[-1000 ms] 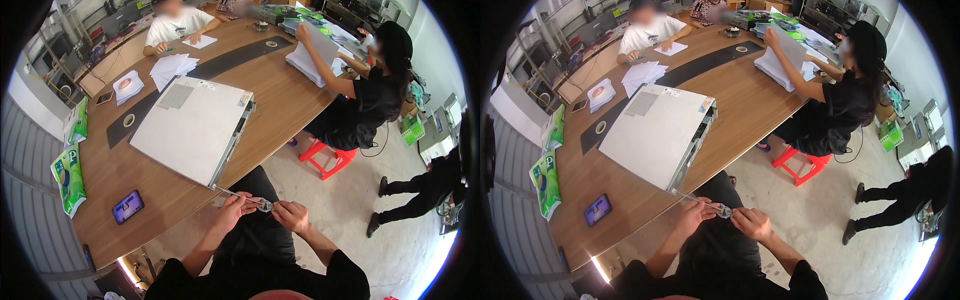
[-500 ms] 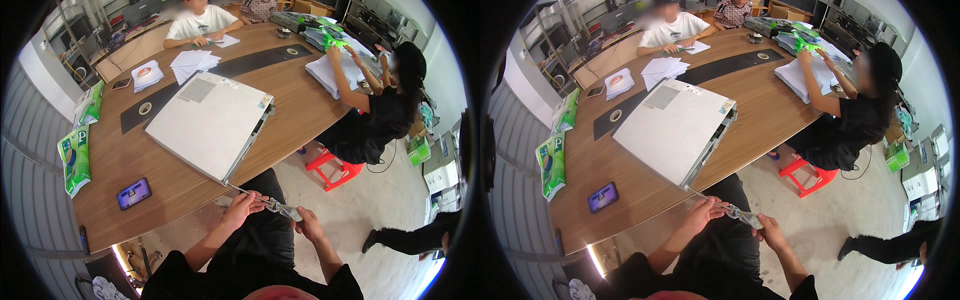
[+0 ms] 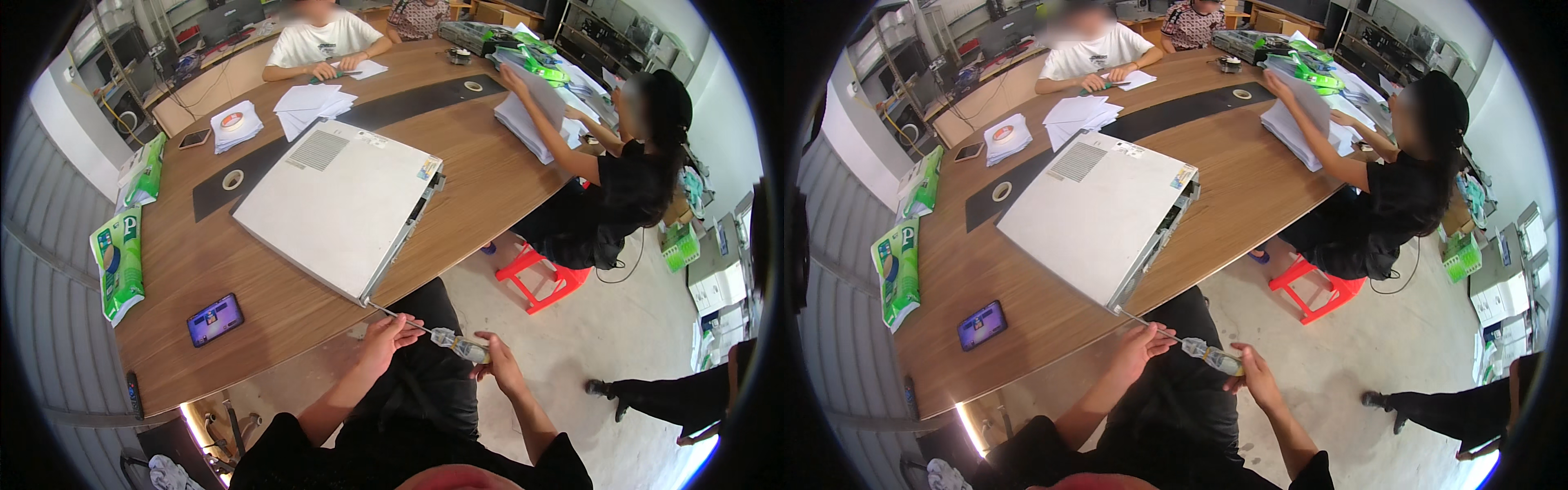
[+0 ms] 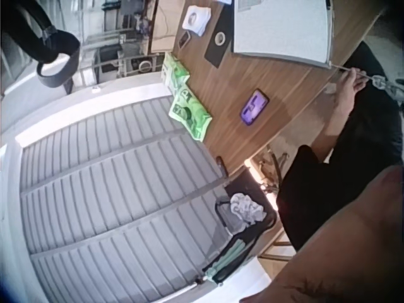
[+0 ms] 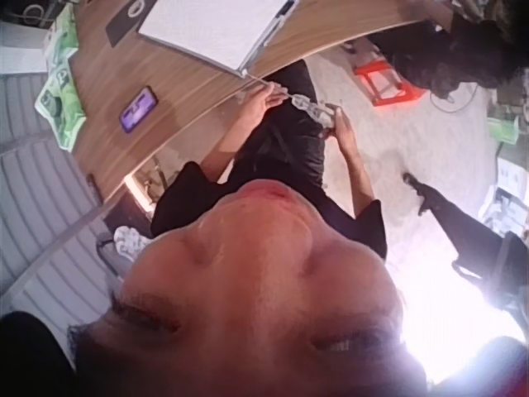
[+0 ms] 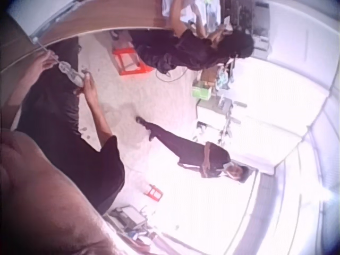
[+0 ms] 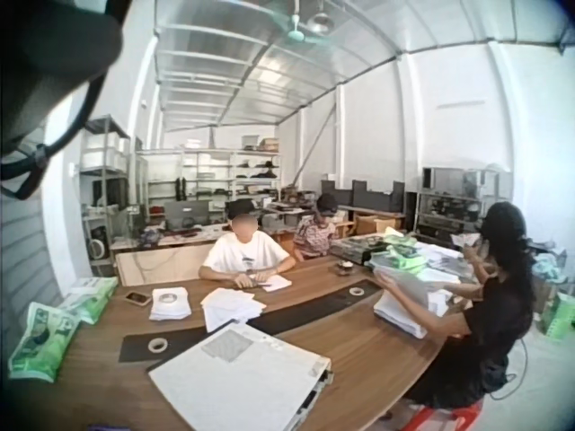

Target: The person removes the cover of a computer case using a screwdriver, disconnects internal cables, and removes the power supply from the chassis by hand.

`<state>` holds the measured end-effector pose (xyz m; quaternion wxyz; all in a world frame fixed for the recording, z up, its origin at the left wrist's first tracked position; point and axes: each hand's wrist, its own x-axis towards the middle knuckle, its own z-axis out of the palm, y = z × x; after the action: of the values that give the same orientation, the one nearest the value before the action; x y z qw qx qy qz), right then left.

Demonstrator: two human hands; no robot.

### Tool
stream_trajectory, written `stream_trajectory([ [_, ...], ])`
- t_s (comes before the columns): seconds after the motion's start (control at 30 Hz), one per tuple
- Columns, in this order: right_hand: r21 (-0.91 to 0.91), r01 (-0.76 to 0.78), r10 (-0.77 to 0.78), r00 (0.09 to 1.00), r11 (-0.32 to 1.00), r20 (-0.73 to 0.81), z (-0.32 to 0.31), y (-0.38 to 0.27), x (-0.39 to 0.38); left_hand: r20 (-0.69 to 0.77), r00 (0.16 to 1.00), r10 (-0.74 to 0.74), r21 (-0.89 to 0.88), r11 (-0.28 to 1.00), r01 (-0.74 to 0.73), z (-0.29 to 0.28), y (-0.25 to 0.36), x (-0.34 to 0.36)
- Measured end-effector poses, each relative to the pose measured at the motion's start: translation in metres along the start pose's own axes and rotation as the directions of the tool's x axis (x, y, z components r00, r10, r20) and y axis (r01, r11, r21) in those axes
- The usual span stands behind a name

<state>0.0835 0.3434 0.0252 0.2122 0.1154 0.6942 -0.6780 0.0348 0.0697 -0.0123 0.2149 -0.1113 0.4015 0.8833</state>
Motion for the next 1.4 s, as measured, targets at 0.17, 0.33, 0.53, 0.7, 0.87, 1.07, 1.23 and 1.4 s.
stream_trajectory([
  [0.17,-0.275,0.296,-0.304,0.953,0.915,0.017,-0.002,0.001,0.001,-0.001,1.0,-0.026,-0.062,0.998,0.026,0.004,-0.003,0.0],
  [0.33,-0.455,0.695,-0.801,0.594,0.557,-0.073,0.019,-0.01,0.001,-0.092,0.996,-0.008,-0.16,0.987,-0.007,0.001,0.006,0.001],
  [0.53,0.146,-0.057,0.023,0.974,0.988,0.227,-0.027,0.027,-0.007,-0.024,1.0,0.001,-0.082,0.997,-0.002,0.006,0.003,0.005],
  [0.7,-0.178,0.482,-0.504,0.857,0.858,-0.106,0.013,0.025,0.0,-0.089,0.995,0.038,-0.116,0.992,-0.048,0.002,0.003,0.0],
  [0.87,0.064,0.199,-0.196,0.979,0.978,-0.049,0.008,0.013,-0.01,-0.104,0.994,0.013,-0.105,0.994,-0.024,-0.001,0.001,0.003],
  [1.07,-0.203,0.576,-0.605,0.786,0.792,-0.131,0.021,0.018,0.002,-0.112,0.993,0.039,-0.126,0.991,-0.053,-0.004,0.003,0.001],
  [1.23,-0.129,0.144,-0.143,0.99,0.981,0.012,0.001,0.02,-0.002,-0.135,0.991,0.012,-0.126,0.992,-0.029,0.001,0.001,0.001],
  [1.4,-0.31,0.668,-0.716,0.695,0.677,-0.068,0.012,0.032,0.008,-0.117,0.992,0.051,-0.157,0.985,-0.069,-0.004,0.001,0.004],
])
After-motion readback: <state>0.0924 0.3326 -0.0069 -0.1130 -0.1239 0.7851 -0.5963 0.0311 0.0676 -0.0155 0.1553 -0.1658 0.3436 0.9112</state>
